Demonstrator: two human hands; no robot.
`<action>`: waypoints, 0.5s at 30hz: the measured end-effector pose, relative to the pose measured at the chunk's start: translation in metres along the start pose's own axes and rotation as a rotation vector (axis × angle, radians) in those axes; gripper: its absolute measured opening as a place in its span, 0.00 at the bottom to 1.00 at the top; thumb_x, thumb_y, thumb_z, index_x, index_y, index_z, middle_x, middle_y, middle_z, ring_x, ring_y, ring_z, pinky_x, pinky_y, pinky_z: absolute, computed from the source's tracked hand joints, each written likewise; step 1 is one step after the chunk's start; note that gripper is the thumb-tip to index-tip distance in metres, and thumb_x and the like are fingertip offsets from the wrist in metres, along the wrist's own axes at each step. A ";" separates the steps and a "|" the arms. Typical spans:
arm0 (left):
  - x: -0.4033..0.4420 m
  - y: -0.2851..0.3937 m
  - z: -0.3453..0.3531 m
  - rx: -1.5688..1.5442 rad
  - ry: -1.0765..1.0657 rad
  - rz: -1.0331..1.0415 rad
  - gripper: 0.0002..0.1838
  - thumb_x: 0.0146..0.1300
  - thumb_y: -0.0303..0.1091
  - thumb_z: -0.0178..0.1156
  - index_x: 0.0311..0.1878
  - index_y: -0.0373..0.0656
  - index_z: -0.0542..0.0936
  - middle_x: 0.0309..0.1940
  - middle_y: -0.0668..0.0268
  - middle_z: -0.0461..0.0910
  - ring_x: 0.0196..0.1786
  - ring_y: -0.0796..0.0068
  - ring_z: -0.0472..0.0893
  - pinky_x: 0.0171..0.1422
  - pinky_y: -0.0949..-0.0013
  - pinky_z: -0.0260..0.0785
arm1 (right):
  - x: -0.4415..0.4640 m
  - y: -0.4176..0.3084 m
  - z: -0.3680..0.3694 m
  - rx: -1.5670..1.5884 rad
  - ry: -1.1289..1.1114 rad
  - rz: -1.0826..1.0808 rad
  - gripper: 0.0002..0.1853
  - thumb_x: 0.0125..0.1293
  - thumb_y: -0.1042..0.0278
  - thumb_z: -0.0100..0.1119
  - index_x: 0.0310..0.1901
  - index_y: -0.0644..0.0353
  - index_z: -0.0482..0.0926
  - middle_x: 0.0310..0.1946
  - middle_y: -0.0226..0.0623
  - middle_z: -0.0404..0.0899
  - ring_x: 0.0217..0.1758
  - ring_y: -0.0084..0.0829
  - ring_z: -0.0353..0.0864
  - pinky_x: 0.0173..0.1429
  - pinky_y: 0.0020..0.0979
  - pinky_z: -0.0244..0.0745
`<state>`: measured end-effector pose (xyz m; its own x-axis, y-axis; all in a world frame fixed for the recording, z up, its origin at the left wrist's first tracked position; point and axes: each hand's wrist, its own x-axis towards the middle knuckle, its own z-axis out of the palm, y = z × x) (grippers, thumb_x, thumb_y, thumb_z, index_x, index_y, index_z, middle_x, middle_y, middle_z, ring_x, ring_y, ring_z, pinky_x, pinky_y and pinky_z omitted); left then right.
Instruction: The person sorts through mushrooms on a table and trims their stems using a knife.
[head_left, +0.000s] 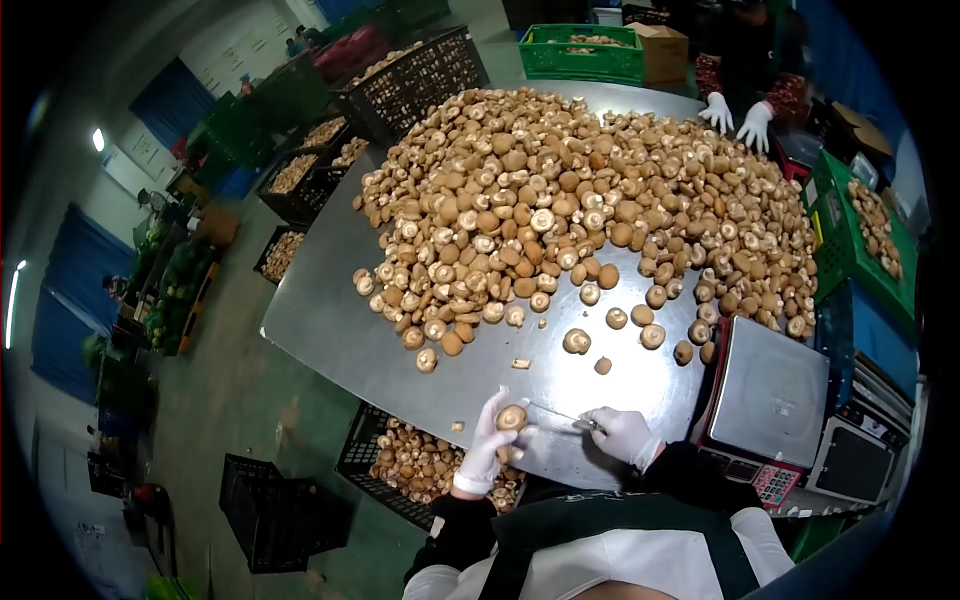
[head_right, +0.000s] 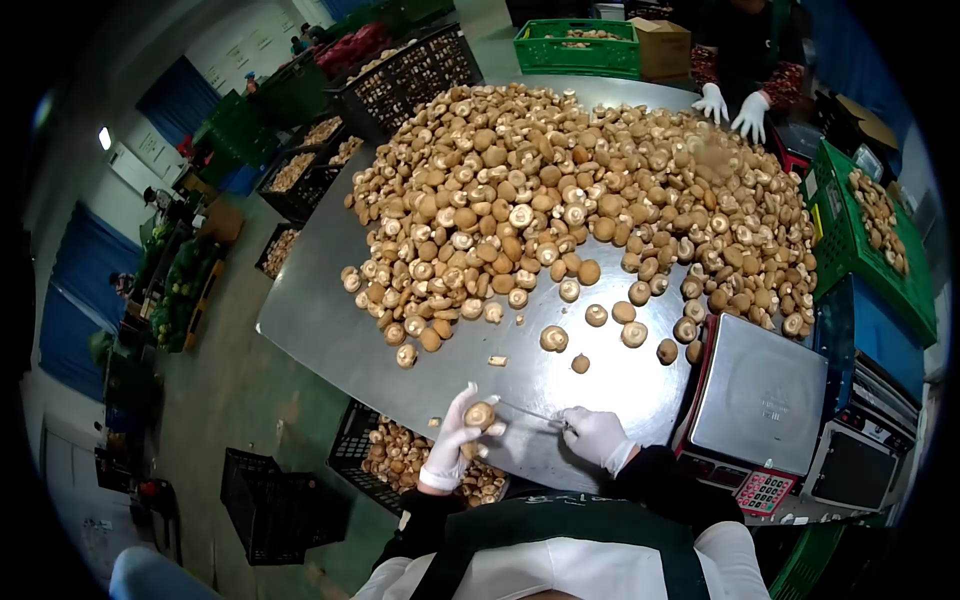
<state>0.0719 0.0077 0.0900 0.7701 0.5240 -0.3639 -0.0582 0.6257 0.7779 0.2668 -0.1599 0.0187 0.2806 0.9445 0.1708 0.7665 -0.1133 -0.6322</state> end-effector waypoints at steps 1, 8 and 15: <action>0.012 0.001 0.010 -0.005 0.017 0.063 0.35 0.57 0.23 0.56 0.69 0.44 0.58 0.52 0.58 0.72 0.44 0.69 0.81 0.31 0.79 0.76 | -0.005 -0.002 0.002 0.029 0.041 0.030 0.09 0.56 0.66 0.55 0.38 0.54 0.79 0.32 0.39 0.81 0.31 0.40 0.81 0.37 0.36 0.78; 0.147 -0.027 0.026 1.409 0.013 0.522 0.35 0.48 0.40 0.70 0.61 0.47 0.72 0.55 0.54 0.70 0.55 0.56 0.76 0.53 0.61 0.73 | -0.028 -0.015 -0.038 0.145 -0.125 0.449 0.12 0.59 0.64 0.53 0.42 0.54 0.81 0.32 0.41 0.81 0.35 0.42 0.81 0.42 0.37 0.77; 0.187 -0.032 0.054 1.730 -0.028 0.240 0.30 0.44 0.49 0.72 0.53 0.51 0.79 0.53 0.55 0.71 0.52 0.54 0.77 0.54 0.58 0.72 | -0.045 0.000 -0.042 0.100 0.025 0.487 0.14 0.60 0.62 0.54 0.46 0.53 0.80 0.33 0.41 0.81 0.35 0.41 0.82 0.43 0.35 0.77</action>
<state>0.2516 0.0547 0.0249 0.8576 0.4836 -0.1750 0.5094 -0.7521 0.4182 0.2784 -0.2159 0.0429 0.6073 0.7811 -0.1449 0.4841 -0.5085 -0.7121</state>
